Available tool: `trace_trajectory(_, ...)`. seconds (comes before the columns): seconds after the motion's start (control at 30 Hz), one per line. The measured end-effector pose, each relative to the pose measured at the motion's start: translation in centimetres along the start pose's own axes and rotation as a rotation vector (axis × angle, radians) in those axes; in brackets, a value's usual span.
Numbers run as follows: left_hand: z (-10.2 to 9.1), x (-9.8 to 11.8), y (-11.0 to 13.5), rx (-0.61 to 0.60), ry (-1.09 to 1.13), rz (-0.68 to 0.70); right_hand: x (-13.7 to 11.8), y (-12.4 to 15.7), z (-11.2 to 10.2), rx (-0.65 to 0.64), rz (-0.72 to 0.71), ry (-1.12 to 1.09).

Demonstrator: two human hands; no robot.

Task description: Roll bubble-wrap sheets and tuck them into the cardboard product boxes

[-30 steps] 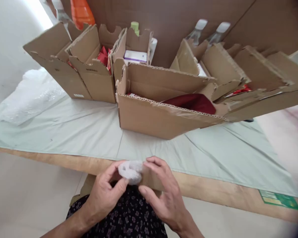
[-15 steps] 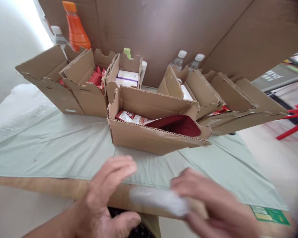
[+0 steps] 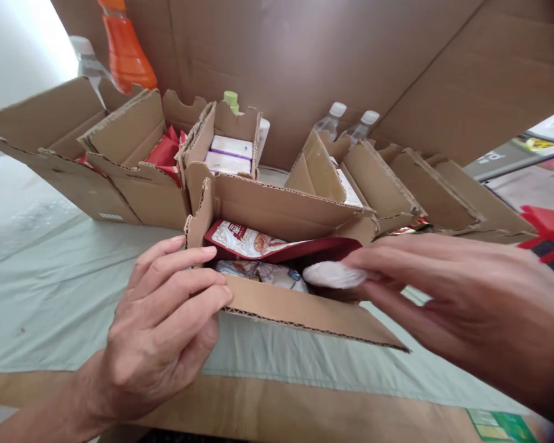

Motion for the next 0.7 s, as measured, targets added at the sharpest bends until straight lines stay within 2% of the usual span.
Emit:
trace_trajectory(0.07, -0.1, -0.1, -0.1, 0.000, 0.006, -0.015, -0.3, -1.3, 1.0, -0.126, -0.078, 0.026)
trace_trajectory(0.17, 0.0, -0.2, -0.2, -0.005, 0.012, -0.028, -0.7, -2.5, 1.9, -0.204, -0.084, 0.001)
trace_trajectory(0.27, 0.0, -0.2, -0.1, -0.002, 0.012, -0.023, -1.7, -4.0, 2.8, -0.270, -0.093, 0.089)
trace_trajectory(0.37, 0.0, 0.0, -0.1, 0.004, 0.018, -0.022, -2.4, -5.8, 3.9, -0.409, -0.018, 0.097)
trace_trajectory(0.47, -0.1, 0.0, -0.2, 0.008, 0.026, -0.025, -2.6, -6.7, 4.9, -0.538, 0.060, -0.055)
trace_trajectory(0.57, -0.1, 0.0, -0.4, 0.019, 0.021, -0.024, -2.3, -6.7, 5.7, -0.552, 0.054, -0.205)
trace_trajectory(0.7, 0.0, 0.2, -0.4, 0.046, 0.005, -0.025, -1.8, -5.8, 5.5, -0.471, -0.003, -0.296)
Point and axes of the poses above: each hand's wrist, its own y-axis away from the middle knuckle, its own z-axis out of the palm, x = y × z, the point moved 4 cm from there along -y, towards the middle knuckle, and after that the axes turned 13 degrees about -x, right-handed, at the moved point
